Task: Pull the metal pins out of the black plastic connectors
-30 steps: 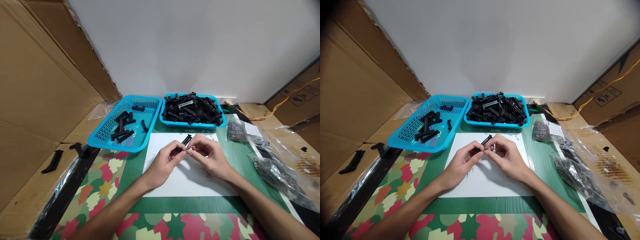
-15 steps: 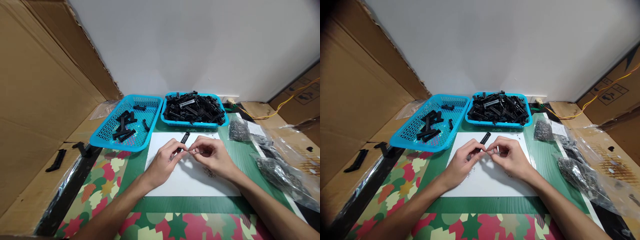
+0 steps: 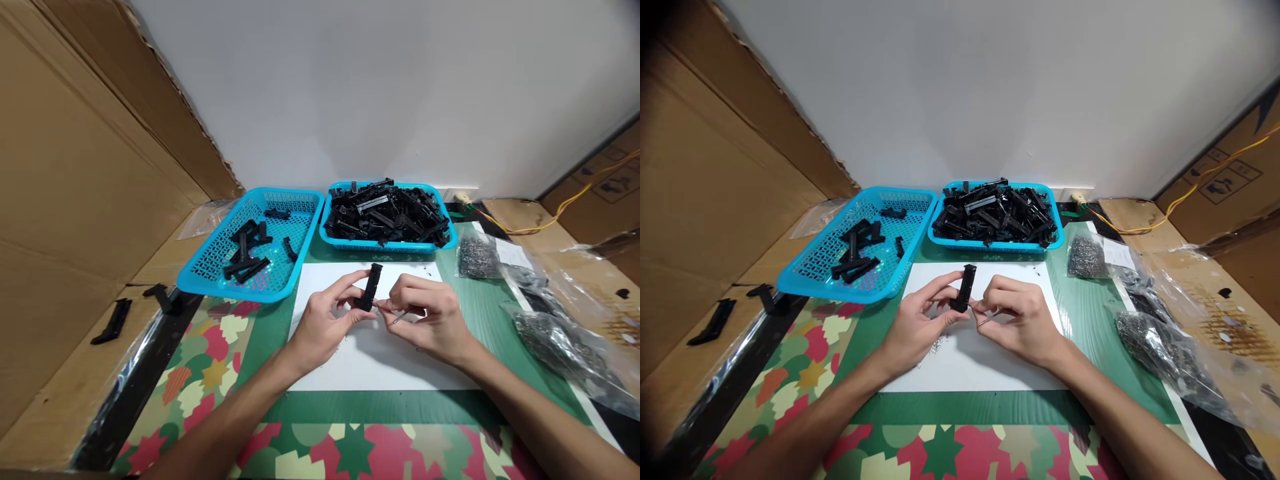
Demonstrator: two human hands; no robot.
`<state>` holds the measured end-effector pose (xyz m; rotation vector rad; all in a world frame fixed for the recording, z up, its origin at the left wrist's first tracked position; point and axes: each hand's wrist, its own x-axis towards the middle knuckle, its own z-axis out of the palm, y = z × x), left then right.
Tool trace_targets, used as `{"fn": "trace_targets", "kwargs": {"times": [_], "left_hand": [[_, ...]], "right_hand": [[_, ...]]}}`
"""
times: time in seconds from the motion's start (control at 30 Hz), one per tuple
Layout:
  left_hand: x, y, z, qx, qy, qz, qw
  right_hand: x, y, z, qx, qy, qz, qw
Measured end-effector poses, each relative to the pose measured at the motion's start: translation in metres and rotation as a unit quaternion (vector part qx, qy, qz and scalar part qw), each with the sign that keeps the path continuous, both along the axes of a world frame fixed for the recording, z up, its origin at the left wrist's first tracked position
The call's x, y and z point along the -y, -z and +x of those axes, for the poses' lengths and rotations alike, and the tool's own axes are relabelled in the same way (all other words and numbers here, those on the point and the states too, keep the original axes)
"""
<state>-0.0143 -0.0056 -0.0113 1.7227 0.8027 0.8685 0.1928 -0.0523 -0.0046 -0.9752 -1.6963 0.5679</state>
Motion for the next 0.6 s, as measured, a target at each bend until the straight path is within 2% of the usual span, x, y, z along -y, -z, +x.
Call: {"fn": "trace_targets", "kwargs": {"times": [0.27,0.6], "left_hand": [[0.0002,0.0012,-0.0030,-0.021,-0.020,0.019,0.999],[0.0012,-0.0027,-0.0026,-0.014,0.007,-0.009,1.000]], "right_hand": [[0.0002,-0.0044,0.0004,0.034,-0.050,0.002,0.998],[0.0021,-0.0013,0.0035,0.038,-0.061,-0.005,0.997]]}}
